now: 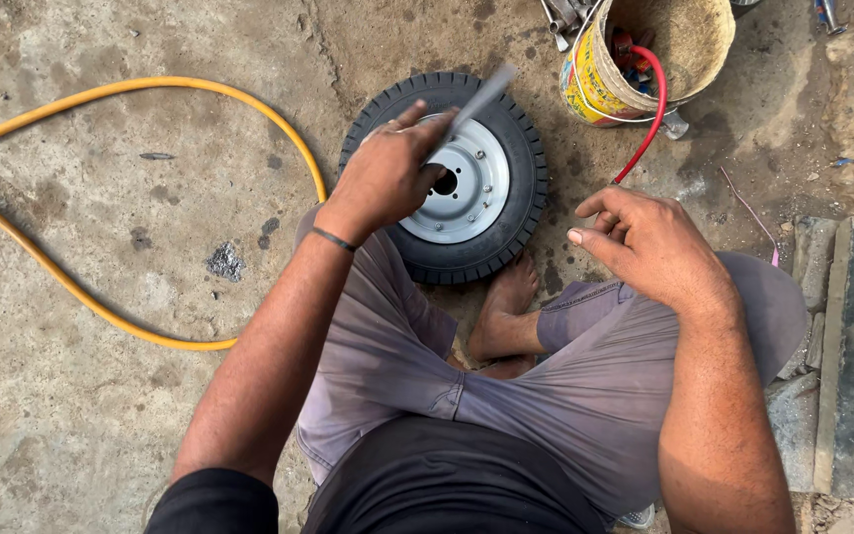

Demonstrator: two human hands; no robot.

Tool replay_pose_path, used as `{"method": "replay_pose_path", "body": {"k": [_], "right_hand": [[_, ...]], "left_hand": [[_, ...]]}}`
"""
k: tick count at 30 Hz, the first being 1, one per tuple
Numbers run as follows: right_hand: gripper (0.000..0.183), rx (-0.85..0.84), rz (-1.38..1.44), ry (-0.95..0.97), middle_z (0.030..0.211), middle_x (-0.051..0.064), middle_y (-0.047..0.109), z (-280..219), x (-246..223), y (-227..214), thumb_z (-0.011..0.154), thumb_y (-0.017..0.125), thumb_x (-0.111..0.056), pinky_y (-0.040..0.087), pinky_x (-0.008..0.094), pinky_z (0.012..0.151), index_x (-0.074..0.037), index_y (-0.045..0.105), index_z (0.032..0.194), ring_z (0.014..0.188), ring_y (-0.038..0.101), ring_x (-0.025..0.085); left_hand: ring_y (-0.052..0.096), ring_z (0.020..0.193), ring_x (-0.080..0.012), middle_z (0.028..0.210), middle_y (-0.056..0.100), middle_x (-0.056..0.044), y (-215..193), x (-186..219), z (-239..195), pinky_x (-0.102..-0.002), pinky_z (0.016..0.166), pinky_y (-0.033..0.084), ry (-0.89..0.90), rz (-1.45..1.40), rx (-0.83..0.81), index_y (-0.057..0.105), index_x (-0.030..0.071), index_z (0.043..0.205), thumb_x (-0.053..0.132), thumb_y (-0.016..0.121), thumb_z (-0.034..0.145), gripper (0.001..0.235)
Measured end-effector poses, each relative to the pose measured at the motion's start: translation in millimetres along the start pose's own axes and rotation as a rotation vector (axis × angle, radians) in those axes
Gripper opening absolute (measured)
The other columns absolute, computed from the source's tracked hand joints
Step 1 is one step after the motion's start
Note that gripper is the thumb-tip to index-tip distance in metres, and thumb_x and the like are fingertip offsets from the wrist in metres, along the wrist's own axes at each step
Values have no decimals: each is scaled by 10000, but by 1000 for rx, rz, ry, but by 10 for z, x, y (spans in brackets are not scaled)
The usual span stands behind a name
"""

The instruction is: The person sits on the ground and uses a metal bar to pry the tire bead off the rim. They repeatedly work around the circumference of the tire to loosen it from the wheel. The person also uses a yellow air hose to inflate the tire during the process.

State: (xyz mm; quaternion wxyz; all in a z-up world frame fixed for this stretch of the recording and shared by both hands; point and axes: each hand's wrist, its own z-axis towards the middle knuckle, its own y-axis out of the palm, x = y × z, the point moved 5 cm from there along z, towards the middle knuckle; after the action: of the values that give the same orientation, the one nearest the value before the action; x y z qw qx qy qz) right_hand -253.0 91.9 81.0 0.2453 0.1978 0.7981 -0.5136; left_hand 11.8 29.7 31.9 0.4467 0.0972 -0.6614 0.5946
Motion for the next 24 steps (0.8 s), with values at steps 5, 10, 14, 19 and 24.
{"method": "replay_pose_path", "body": {"k": [5, 10, 14, 19, 24], "right_hand": [[305, -25, 59, -13, 792, 74, 730, -6, -28, -30, 866, 768, -230, 558, 332, 616, -48, 716, 1105, 678, 677, 143], [334, 18, -75, 82, 828, 87, 723, -51, 59, -32, 884, 780, -244, 555, 354, 637, -50, 710, 1146, 676, 681, 166], [320, -6, 22, 13, 814, 75, 733, -19, 6, -51, 869, 777, -237, 567, 337, 647, -54, 720, 1125, 710, 688, 144], [328, -11, -23, 13, 819, 76, 730, -34, 0, -34, 870, 778, -236, 555, 341, 635, -59, 722, 1140, 690, 679, 159], [330, -17, 29, 15, 822, 72, 731, -26, 22, -41, 872, 771, -235, 561, 327, 640, -54, 718, 1143, 703, 681, 147]], "left_hand": [[433, 1476, -335, 1365, 675, -42, 116, 65, 80, -613, 1226, 265, -173, 421, 7, 731, 122, 1089, 421, 656, 948, 339], [241, 1535, -426, 1613, 417, -111, 228, -3, -44, -643, 1231, 181, -46, 260, 431, 570, 172, 1104, 527, 731, 954, 418], [272, 1523, -486, 1632, 304, -262, 150, -102, 15, -601, 1242, 221, -2, -2, 344, 259, 29, 1615, 416, 704, 942, 895], [591, 1289, -405, 1300, 685, -118, 136, 68, -55, -611, 1181, 368, -249, 100, -129, 452, 245, 1585, 228, 587, 957, 643], [530, 1430, -257, 1195, 719, -12, 106, 176, -182, -623, 1293, 214, -282, 386, 72, 685, 170, 1029, 507, 650, 1044, 339]]}}
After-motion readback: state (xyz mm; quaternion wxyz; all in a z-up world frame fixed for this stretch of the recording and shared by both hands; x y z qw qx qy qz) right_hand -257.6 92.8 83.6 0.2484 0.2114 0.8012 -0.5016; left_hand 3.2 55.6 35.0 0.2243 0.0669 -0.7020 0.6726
